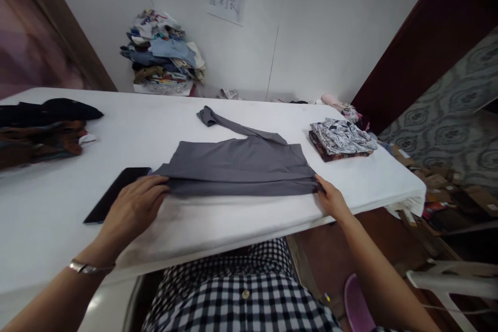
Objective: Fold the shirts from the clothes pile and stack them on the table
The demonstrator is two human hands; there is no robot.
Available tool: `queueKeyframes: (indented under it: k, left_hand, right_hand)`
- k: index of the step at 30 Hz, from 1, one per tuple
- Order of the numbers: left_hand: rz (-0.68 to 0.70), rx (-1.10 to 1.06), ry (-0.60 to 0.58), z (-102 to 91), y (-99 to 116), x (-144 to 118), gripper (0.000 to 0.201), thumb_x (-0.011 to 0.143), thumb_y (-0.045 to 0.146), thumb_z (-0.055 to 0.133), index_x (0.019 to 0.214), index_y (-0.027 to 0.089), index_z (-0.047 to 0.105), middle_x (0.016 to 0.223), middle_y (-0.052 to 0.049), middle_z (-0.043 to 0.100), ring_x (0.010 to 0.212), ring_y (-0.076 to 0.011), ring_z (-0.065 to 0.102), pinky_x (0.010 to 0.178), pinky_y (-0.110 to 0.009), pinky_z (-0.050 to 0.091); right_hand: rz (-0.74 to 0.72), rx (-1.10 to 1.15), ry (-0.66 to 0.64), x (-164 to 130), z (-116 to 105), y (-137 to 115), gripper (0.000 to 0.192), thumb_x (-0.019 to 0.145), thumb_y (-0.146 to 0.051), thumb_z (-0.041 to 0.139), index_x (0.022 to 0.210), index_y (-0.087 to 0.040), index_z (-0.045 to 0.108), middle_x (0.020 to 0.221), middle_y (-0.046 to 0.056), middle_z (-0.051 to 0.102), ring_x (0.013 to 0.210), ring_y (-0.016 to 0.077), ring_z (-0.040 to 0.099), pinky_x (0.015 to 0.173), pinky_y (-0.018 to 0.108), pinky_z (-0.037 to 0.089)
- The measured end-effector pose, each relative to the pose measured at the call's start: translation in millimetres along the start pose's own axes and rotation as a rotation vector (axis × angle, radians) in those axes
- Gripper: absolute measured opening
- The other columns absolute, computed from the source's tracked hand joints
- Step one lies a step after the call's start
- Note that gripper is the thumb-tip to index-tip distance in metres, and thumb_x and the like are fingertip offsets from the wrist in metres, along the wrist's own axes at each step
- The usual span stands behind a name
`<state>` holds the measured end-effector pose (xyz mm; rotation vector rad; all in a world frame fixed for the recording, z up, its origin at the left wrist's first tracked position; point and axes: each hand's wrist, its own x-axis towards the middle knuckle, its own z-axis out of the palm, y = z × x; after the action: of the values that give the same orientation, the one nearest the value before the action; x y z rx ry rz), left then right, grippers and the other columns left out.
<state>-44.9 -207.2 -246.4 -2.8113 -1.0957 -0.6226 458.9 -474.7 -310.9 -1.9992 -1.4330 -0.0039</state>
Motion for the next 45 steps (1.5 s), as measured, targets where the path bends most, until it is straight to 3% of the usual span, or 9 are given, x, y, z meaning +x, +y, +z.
queueKeyframes:
  k: [5, 10, 14, 18, 24, 28, 32, 37, 45]
  left_hand:
    - [-0.023, -0.111, -0.164, 14.9, -10.1, -14.9, 0.029, 0.083, 0.032, 0.043, 0.091, 0.023, 0.069, 0.115, -0.011, 0.071, 0.109, -0.0286, 0.063, 0.095, -0.046, 0.048]
    - [-0.094, -0.205, 0.031, 4.3, 5.2, -8.2, 0.026, 0.085, 0.037, 0.048, 0.093, 0.021, 0.067, 0.119, -0.011, 0.068, 0.104, -0.0247, 0.065, 0.094, -0.04, 0.051]
    - [-0.101, -0.199, 0.094, 2.7, 30.8, 1.1, 0.03, 0.09, 0.034, 0.046, 0.101, 0.017, 0.068, 0.114, -0.012, 0.069, 0.106, -0.024, 0.063, 0.096, -0.04, 0.05]
    - [-0.07, -0.116, -0.051, 16.7, 43.8, -1.6, 0.031, 0.09, 0.023, 0.046, 0.112, 0.015, 0.067, 0.118, -0.014, 0.067, 0.108, -0.026, 0.061, 0.096, -0.043, 0.049]
    - [-0.095, -0.108, -0.107, 18.7, 46.8, -4.5, 0.029, 0.093, 0.021, 0.045, 0.113, 0.015, 0.065, 0.112, -0.011, 0.069, 0.103, -0.0236, 0.061, 0.092, -0.04, 0.05]
    - [-0.177, -0.016, -0.141, 17.8, 44.0, 12.3, 0.029, 0.09, 0.019, 0.052, 0.118, 0.018, 0.062, 0.113, -0.01, 0.067, 0.101, -0.0232, 0.061, 0.087, -0.038, 0.049]
    - [-0.218, 0.067, -0.237, 21.5, 39.0, 32.5, 0.022, 0.092, 0.02, 0.047, 0.09, 0.018, 0.069, 0.093, -0.008, 0.067, 0.09, -0.0223, 0.06, 0.079, -0.036, 0.047]
    - [-0.197, 0.019, -0.083, 18.1, 34.9, 35.6, 0.024, 0.092, 0.021, 0.045, 0.085, 0.019, 0.068, 0.091, -0.008, 0.067, 0.092, -0.022, 0.058, 0.082, -0.037, 0.045]
    - [-0.101, -0.248, -0.088, 11.5, 39.5, 13.3, 0.024, 0.092, 0.034, 0.05, 0.099, 0.02, 0.068, 0.111, -0.008, 0.069, 0.104, -0.0214, 0.062, 0.095, -0.04, 0.048]
  right_hand:
    - [0.031, -0.042, 0.065, 0.4, -8.7, -5.1, 0.066, 0.066, -0.012, 0.045, 0.129, -0.022, 0.059, 0.119, 0.007, 0.068, 0.111, 0.0265, 0.062, 0.099, 0.046, 0.05]
    - [-0.163, 0.005, 0.173, 17.1, -6.0, -60.2, 0.05, 0.082, -0.019, 0.047, 0.13, -0.023, 0.058, 0.129, 0.01, 0.061, 0.122, 0.0255, 0.055, 0.106, 0.047, 0.044]
    - [-0.288, -0.01, 0.057, 30.2, 13.4, -95.9, 0.042, 0.089, -0.028, 0.05, 0.131, -0.025, 0.058, 0.133, 0.009, 0.06, 0.127, 0.0261, 0.052, 0.109, 0.049, 0.042]
    - [-0.338, -0.045, -0.079, 30.9, 41.4, -82.6, 0.034, 0.089, -0.033, 0.05, 0.116, -0.024, 0.068, 0.119, 0.011, 0.068, 0.117, 0.0313, 0.059, 0.099, 0.055, 0.047]
    - [-0.277, 0.078, -0.023, 21.1, 59.6, -49.8, 0.026, 0.089, -0.037, 0.049, 0.091, -0.026, 0.072, 0.108, 0.009, 0.073, 0.105, 0.029, 0.066, 0.093, 0.05, 0.053]
    - [-0.156, 0.043, 0.009, 24.7, 55.9, -53.0, 0.034, 0.09, -0.042, 0.047, 0.105, -0.022, 0.07, 0.11, 0.009, 0.072, 0.101, 0.0259, 0.067, 0.089, 0.043, 0.055]
    - [-0.212, -0.085, -0.004, 36.1, 54.0, -62.3, 0.036, 0.09, -0.04, 0.044, 0.106, -0.02, 0.07, 0.106, 0.01, 0.071, 0.098, 0.0264, 0.065, 0.088, 0.043, 0.053]
    - [-0.298, -0.167, 0.053, 38.8, 49.7, -65.4, 0.03, 0.091, -0.032, 0.043, 0.092, -0.02, 0.069, 0.092, 0.009, 0.071, 0.087, 0.0261, 0.063, 0.08, 0.042, 0.05]
    - [-0.247, -0.145, 0.065, 26.2, 44.2, -50.0, 0.024, 0.085, -0.02, 0.042, 0.085, -0.021, 0.066, 0.096, 0.008, 0.071, 0.09, 0.0243, 0.063, 0.081, 0.04, 0.05]
